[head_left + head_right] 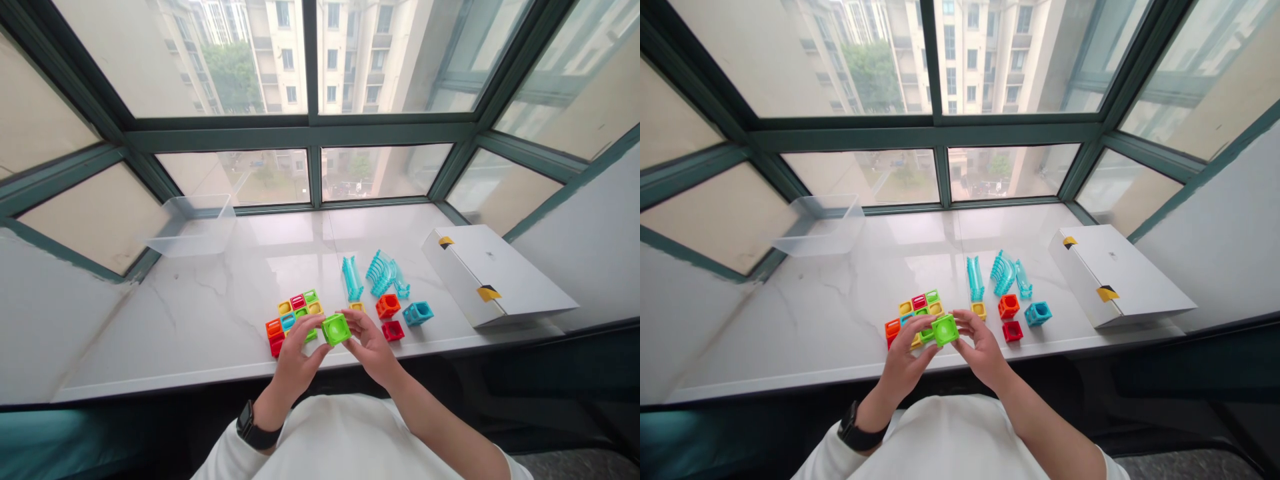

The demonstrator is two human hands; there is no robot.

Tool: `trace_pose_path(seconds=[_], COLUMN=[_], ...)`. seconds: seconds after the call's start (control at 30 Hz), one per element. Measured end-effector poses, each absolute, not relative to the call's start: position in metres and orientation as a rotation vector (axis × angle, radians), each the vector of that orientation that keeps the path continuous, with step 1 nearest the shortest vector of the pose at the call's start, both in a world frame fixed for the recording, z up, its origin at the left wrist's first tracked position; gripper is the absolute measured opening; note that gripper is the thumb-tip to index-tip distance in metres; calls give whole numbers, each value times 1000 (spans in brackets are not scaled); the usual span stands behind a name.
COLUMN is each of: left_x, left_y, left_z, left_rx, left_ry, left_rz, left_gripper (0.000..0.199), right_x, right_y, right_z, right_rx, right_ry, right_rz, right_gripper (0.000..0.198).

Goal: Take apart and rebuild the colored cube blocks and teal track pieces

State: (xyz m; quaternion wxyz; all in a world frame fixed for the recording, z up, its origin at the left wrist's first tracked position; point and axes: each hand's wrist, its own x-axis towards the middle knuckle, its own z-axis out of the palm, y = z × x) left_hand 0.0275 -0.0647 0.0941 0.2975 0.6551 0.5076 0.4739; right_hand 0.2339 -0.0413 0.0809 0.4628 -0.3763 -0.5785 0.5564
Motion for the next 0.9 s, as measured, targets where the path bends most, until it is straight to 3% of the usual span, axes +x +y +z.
trace_pose_path(seconds=[0.17, 0.37, 0.67, 0.9], left_x=[27, 31, 43, 52], left_y=[-64, -65, -66, -59], left_z=[90, 89, 80, 65], left_rx=[1828, 1880, 1634, 1129], left_ry=[1359, 1368, 1380, 1271], left_rz=[1347, 1385, 1171, 1094], left_gripper=[34, 37, 48, 61], right_x=[235, 239, 244, 246], right_y=[-43, -45, -44, -46], right_z=[82, 82, 76, 70], right_rx=[-916, -919, -1025, -1005], right_ry=[-1461, -1693, -1731, -1763], right_rz=[1262, 821, 737, 771], right_gripper=[40, 14, 19, 50])
